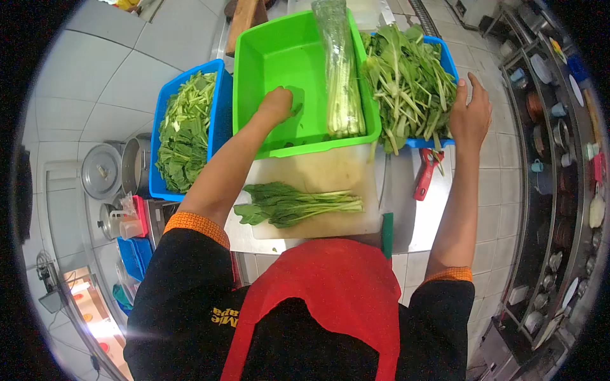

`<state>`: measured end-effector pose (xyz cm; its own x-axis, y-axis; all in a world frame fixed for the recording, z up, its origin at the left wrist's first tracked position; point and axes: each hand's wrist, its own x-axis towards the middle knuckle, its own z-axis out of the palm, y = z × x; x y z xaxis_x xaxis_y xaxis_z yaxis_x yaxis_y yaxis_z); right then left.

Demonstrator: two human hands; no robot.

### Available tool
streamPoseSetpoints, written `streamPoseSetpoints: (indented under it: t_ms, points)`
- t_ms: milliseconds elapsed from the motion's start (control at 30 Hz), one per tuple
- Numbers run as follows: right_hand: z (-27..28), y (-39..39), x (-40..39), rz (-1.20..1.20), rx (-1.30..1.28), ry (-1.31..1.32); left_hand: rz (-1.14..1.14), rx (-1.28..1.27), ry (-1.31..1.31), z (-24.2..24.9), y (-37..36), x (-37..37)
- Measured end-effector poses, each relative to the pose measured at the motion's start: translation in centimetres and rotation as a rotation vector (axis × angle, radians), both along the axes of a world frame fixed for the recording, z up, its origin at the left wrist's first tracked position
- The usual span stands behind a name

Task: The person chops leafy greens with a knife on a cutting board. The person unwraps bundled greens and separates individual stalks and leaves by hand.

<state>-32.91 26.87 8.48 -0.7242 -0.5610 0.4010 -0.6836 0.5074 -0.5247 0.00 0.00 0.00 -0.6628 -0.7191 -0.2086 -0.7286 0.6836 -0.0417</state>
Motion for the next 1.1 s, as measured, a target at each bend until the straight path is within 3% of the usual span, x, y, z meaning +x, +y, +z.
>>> streamPoseSetpoints:
  t_ms: [67, 200, 233, 300, 367, 433, 533, 667, 767, 800, 867, 933, 1033, 1100]
  points:
    - [0.4, 0.4, 2.8, 0.010, -0.315, 0.085, 0.014, 0.014, 0.002, 1.2, -0.3, 0.5]
    - [0.7, 6.6, 7.8, 0.084, -0.419, 0.075, -0.073, -0.013, 0.043, 0.4, 2.5, -0.1]
    - [0.2, 8.0, 9.3, 0.110, -0.422, 0.085, -0.001, 0.066, 0.121, 0.8, 2.4, 0.3]
    - [-1.3, 11.1, 11.8, 0.159, -0.351, 0.052, 0.048, 0.143, 0.197, 1.1, 2.5, 0.4]
    - [-3.8, 14.3, 14.8, 0.185, -0.256, -0.192, 0.055, 0.144, 0.309, 0.7, 3.1, 0.5]
    - [-5.8, 16.1, 17.7, 0.337, -0.165, -0.424, -0.037, 0.082, 0.183, 0.6, 3.6, -0.5]
    - [-6.1, 16.7, 20.7, 0.510, -0.063, -0.181, -0.179, -0.002, 0.035, 0.0, 3.4, -1.8]
    - [-6.4, 12.9, 22.2, 0.567, -0.139, -0.167, -0.305, -0.058, 0.022, -0.8, 3.6, -2.0]
    - [-7.0, 9.5, 21.0, 0.770, -0.114, -0.042, -0.232, -0.024, 0.038, -0.3, 4.0, -2.1]
    - [-7.4, 8.8, 20.7, 0.841, 0.010, -0.043, -0.231, -0.024, 0.038, 0.0, 4.1, -1.8]
    - [-8.1, 7.9, 20.1, 0.919, 0.141, -0.043, -0.134, 0.172, 0.201, 0.7, 3.9, -1.1]
    - [-7.4, 7.3, 19.6, 0.982, 0.297, -0.028, -0.045, 0.172, 0.343, 2.4, 4.7, -1.1]
    - [-7.1, 7.6, 19.5, 1.018, 0.209, -0.017, 0.097, 0.222, 0.801, 7.1, 6.6, -2.6]
    - [-6.5, 7.7, 19.8, 0.984, 0.137, -0.011, 0.020, 0.133, 1.015, 11.6, 8.4, -4.5]
